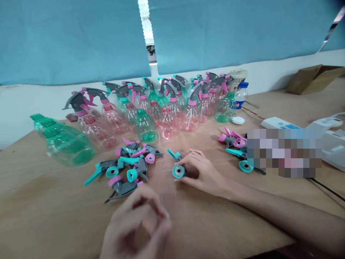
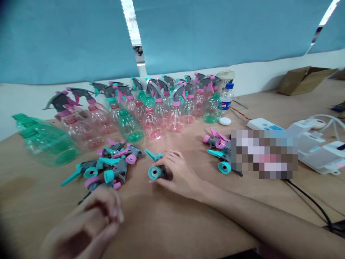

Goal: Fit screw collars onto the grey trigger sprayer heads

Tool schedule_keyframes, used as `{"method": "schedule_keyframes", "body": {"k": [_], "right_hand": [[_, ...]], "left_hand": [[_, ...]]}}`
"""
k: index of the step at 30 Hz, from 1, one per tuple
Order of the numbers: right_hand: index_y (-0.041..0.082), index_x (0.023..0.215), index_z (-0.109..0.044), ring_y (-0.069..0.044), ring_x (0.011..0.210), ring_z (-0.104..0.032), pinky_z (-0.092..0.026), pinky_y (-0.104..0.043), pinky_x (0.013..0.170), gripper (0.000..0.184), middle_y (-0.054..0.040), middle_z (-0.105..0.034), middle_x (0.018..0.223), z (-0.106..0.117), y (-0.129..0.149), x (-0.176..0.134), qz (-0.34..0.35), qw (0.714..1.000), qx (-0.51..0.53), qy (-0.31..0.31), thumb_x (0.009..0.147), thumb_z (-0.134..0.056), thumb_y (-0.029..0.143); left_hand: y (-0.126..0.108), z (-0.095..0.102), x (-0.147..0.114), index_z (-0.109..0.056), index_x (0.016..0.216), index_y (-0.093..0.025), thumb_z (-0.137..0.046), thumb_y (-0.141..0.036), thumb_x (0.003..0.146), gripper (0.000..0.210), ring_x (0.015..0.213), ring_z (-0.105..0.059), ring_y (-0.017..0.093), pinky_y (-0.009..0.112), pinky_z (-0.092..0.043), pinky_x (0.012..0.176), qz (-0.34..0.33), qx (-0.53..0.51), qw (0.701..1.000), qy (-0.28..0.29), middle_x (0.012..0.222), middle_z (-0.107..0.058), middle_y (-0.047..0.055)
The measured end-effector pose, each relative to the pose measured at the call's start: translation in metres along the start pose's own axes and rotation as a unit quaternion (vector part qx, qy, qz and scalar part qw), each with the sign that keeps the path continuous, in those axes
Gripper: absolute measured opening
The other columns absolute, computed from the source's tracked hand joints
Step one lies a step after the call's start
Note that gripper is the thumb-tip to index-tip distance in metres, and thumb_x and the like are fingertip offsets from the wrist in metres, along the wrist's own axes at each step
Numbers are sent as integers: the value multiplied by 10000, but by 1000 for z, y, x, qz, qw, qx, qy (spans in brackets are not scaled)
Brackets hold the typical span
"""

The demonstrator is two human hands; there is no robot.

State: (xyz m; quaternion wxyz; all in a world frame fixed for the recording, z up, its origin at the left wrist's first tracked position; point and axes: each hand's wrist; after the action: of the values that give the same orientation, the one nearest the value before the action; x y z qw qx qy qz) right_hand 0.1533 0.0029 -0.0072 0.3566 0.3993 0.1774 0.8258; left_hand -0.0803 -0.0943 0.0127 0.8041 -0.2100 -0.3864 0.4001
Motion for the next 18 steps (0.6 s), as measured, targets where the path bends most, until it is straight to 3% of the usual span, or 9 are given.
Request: {"method": "schedule_keyframes", "body": {"k": [2, 5, 11, 18], "right_hand": [[218, 956, -568, -179, 958, -588, -290, -422, 1028, 239, 2, -664, 928, 0, 1, 0, -5, 1000, 1, 0, 761, -692, 280], [220, 940, -571, -168, 907, -594, -300, -420, 1021, 220, 11, -663, 895, 1, 2, 1, -12, 1000, 1, 1, 759, -692, 250], [231, 934, -565, -153, 915, -606, -302, -400, 1032, 216, 29, -668, 916, 2, 0, 1, -14, 1000, 13, -13, 763, -696, 247], [242, 937, -566, -175, 945, -604, -351, -414, 992, 216, 20, -676, 935, 3, 0, 0, -20, 1000, 7, -7, 763, -691, 257]], "left_hand": [[-6, 1, 40, -429, 589, -181, -529, -164, 859, 289, 683, -570, 115, 242, -473, 624, 51, -30, 998, -13, 762, -562, -2], [-1, -6, 71, -481, 652, -191, -576, -155, 808, 185, 675, -554, 115, 219, -456, 584, 81, -79, 993, -39, 739, -544, -16], [20, -29, 80, -587, 708, -173, -660, -265, 753, 126, 587, -527, 110, 199, -437, 511, 230, -175, 957, -37, 665, -588, -15], [32, -32, 85, -582, 738, -173, -544, -271, 853, 157, 493, -477, 83, 192, -400, 502, 215, -158, 963, -46, 557, -540, -49]]}}
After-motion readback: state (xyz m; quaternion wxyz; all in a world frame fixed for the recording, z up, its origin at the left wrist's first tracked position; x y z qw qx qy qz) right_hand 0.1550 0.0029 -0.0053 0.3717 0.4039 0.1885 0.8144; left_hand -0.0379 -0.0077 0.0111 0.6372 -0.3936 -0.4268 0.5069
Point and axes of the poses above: each hand's wrist, its own x-axis towards the middle knuckle, its own z-axis out of the back of the hand, y = z × x
